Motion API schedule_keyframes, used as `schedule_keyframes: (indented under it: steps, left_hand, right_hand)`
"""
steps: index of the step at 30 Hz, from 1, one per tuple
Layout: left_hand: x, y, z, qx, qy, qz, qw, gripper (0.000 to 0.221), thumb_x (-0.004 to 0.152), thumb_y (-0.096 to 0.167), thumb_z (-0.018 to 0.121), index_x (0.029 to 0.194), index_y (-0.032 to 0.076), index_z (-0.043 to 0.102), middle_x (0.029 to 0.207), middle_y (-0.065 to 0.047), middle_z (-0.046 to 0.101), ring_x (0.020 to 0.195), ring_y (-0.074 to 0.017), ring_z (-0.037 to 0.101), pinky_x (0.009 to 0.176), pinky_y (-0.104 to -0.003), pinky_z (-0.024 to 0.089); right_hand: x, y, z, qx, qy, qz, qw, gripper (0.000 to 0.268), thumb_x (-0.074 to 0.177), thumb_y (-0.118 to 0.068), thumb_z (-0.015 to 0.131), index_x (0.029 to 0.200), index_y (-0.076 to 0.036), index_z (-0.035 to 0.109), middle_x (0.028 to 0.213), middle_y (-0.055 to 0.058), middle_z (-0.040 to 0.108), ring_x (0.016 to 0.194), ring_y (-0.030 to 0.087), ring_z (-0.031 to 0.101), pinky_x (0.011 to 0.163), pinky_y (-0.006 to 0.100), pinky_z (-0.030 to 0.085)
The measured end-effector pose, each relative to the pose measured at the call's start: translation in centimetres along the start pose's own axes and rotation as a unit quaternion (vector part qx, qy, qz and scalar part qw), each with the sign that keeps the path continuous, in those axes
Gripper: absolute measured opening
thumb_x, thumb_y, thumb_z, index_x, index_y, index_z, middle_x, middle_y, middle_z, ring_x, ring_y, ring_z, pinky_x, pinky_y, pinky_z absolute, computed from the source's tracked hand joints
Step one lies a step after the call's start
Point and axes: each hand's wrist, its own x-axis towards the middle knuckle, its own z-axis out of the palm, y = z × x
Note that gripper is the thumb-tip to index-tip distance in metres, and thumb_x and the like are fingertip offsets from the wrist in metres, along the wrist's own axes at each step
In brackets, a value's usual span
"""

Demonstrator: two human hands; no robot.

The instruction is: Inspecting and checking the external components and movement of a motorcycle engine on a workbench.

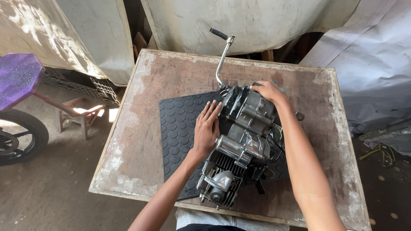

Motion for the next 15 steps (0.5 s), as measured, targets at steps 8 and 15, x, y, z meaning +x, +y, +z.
schedule_keyframes:
  steps: [8,15]
  left_hand:
    - [-3.2,0.8,-0.2,0.068,0.005,0.021,0.997,0.06,0.099,0.0,0.049,0.156,0.019,0.049,0.165,-0.013,0.043,0.154,-0.038,0.033,0.118,-0.05,0.032]
    - [-3.5,-0.7,0.7,0.107,0.031,0.031,0.993,0.059,0.096,0.007,0.058,0.152,0.026,0.055,0.16,-0.008,0.05,0.152,-0.0338,0.038,0.116,-0.047,0.035]
  right_hand:
    - [0.8,0.7,0.3,0.003,0.018,0.063,0.998,0.062,0.084,-0.062,0.067,0.135,-0.027,0.07,0.146,0.016,0.061,0.138,0.041,0.052,0.106,0.054,0.046]
    - [1.8,1.5,0.6,-0.007,0.024,0.086,0.996,0.071,0.079,-0.065,0.069,0.135,-0.02,0.069,0.144,0.018,0.062,0.135,0.04,0.055,0.103,0.055,0.048]
